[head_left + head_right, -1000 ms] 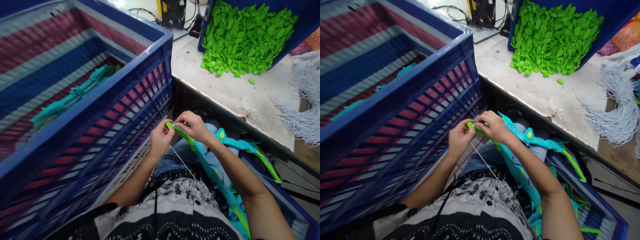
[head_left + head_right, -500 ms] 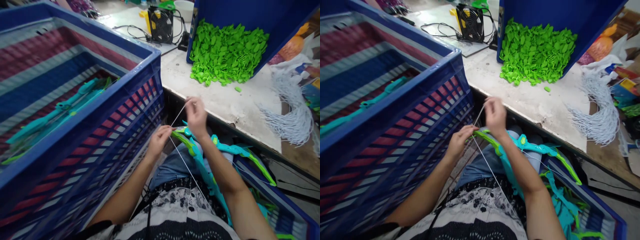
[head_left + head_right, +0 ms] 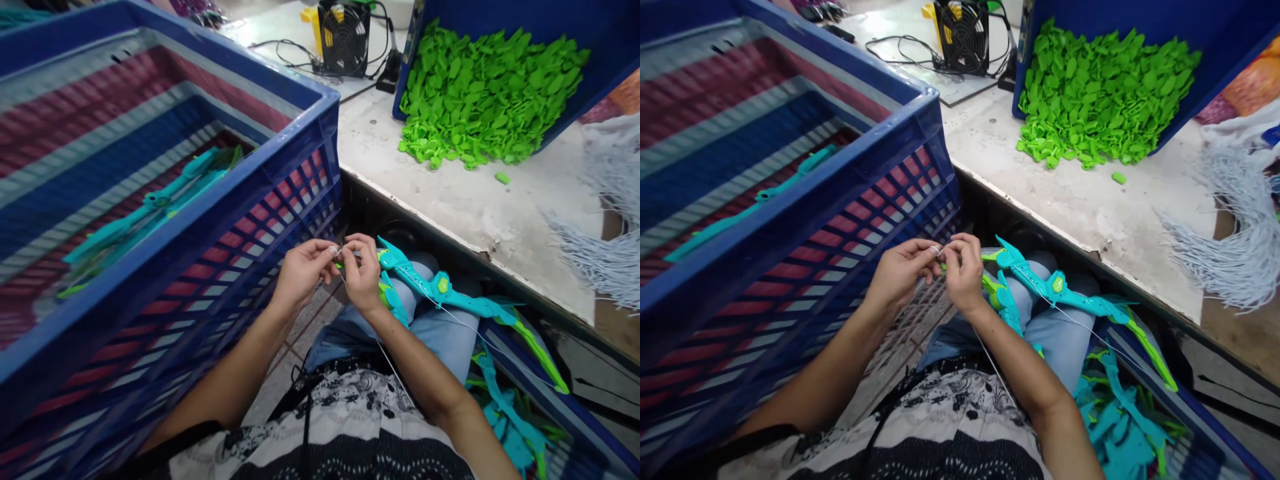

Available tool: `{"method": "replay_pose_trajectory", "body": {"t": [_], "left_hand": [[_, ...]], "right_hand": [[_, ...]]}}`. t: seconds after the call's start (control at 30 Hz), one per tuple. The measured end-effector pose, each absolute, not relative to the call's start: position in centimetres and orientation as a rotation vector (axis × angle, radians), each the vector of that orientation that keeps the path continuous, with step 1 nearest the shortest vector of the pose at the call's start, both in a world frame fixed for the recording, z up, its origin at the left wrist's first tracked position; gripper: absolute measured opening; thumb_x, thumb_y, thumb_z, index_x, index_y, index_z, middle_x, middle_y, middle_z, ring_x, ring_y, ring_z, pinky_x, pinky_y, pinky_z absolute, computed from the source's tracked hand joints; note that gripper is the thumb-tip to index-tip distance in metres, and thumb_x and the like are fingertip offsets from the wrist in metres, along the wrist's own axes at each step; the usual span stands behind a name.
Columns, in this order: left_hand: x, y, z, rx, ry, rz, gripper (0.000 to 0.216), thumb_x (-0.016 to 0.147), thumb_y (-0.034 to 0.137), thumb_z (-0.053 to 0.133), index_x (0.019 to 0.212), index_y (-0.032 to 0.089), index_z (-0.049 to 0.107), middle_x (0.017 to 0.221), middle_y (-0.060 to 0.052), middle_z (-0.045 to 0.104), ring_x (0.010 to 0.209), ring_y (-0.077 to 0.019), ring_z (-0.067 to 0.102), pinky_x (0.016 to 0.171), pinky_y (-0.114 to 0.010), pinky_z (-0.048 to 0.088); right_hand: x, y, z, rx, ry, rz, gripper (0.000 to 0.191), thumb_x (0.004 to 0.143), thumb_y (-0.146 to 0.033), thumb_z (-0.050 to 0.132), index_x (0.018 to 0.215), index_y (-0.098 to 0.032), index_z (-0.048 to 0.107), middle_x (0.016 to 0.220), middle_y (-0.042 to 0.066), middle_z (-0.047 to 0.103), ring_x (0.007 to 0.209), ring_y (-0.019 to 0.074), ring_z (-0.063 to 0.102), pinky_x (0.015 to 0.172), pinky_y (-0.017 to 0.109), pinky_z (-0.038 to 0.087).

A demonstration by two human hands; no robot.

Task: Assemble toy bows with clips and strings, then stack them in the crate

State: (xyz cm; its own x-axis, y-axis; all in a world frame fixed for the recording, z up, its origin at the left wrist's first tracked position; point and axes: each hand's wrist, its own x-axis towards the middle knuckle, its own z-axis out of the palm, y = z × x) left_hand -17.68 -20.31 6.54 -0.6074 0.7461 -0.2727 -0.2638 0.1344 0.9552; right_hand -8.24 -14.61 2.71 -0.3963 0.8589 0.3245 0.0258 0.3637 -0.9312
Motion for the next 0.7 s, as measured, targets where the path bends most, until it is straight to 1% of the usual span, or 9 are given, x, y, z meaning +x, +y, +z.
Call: {"method": "replay_pose_trajectory", "body": {"t": [0.1, 0.17, 0.27, 0.4, 0.47, 0.57, 0.7], "left_hand": [[-17.8, -20.2, 6.5, 0.378, 1.484, 1.532, 0.035, 0.053, 0.036, 0.083, 0.071, 0.010, 0.067, 0.060, -0.003, 0.063, 0.051, -0.0123, 0.060, 0.045, -0.022, 0.049], [-18.2, -20.3, 6.5, 0.360, 1.426, 1.502, 0.035, 0.052, 0.036, 0.086, 0.069, 0.010, 0.068, 0.060, -0.003, 0.064, 0.053, -0.0122, 0.061, 0.050, -0.022, 0.052], [-18.5, -20.5, 6.3, 0.332, 1.330, 1.500, 0.036, 0.050, 0.036, 0.088, 0.069, 0.011, 0.070, 0.061, -0.003, 0.066, 0.053, -0.0109, 0.061, 0.052, -0.022, 0.053], [-18.5, -20.8, 5.9, 0.305, 1.279, 1.521, 0.040, 0.047, 0.038, 0.089, 0.069, 0.011, 0.070, 0.060, -0.003, 0.066, 0.053, -0.0112, 0.063, 0.054, -0.021, 0.054], [-18.4, -20.8, 5.8, 0.305, 1.285, 1.527, 0.039, 0.049, 0.037, 0.089, 0.069, 0.010, 0.069, 0.059, -0.003, 0.066, 0.053, -0.0116, 0.063, 0.053, -0.021, 0.053], [-18.1, -20.8, 5.9, 0.288, 1.303, 1.548, 0.029, 0.058, 0.031, 0.084, 0.068, 0.010, 0.067, 0.057, -0.002, 0.064, 0.051, -0.0103, 0.061, 0.051, -0.020, 0.051], [-17.4, -20.5, 6.4, 0.217, 1.368, 1.594, 0.017, 0.068, 0.022, 0.074, 0.063, 0.011, 0.061, 0.055, -0.001, 0.061, 0.048, -0.0090, 0.058, 0.049, -0.019, 0.048]], "right_hand": [[-8.4, -14.7, 3.0, -0.760, -1.715, 1.109, 0.014, 0.090, -0.027, 0.049, 0.081, -0.020, 0.058, 0.098, 0.007, 0.057, 0.095, 0.0171, 0.057, 0.086, 0.033, 0.050], [-8.3, -14.7, 3.2, -0.716, -1.694, 1.117, 0.015, 0.090, -0.026, 0.050, 0.083, -0.019, 0.062, 0.096, 0.007, 0.058, 0.094, 0.0167, 0.057, 0.086, 0.033, 0.049], [-8.1, -14.6, 3.3, -0.677, -1.681, 1.184, 0.014, 0.089, -0.024, 0.053, 0.085, -0.019, 0.066, 0.095, 0.006, 0.059, 0.091, 0.0159, 0.058, 0.085, 0.032, 0.050], [-7.9, -14.1, 3.2, -0.671, -1.706, 1.298, 0.012, 0.087, -0.021, 0.055, 0.083, -0.019, 0.067, 0.093, 0.004, 0.060, 0.089, 0.0150, 0.059, 0.080, 0.030, 0.051], [-7.9, -13.8, 3.1, -0.658, -1.748, 1.300, 0.013, 0.087, -0.021, 0.055, 0.082, -0.019, 0.066, 0.092, 0.004, 0.060, 0.088, 0.0151, 0.059, 0.080, 0.030, 0.051], [-7.8, -13.6, 2.9, -0.593, -1.849, 1.204, 0.017, 0.090, -0.020, 0.051, 0.087, -0.019, 0.068, 0.094, 0.006, 0.061, 0.090, 0.0158, 0.060, 0.081, 0.031, 0.052], [-7.7, -13.6, 2.8, -0.493, -1.951, 1.006, 0.024, 0.091, -0.016, 0.049, 0.107, -0.020, 0.066, 0.103, 0.008, 0.062, 0.094, 0.0168, 0.061, 0.081, 0.032, 0.053]]}}
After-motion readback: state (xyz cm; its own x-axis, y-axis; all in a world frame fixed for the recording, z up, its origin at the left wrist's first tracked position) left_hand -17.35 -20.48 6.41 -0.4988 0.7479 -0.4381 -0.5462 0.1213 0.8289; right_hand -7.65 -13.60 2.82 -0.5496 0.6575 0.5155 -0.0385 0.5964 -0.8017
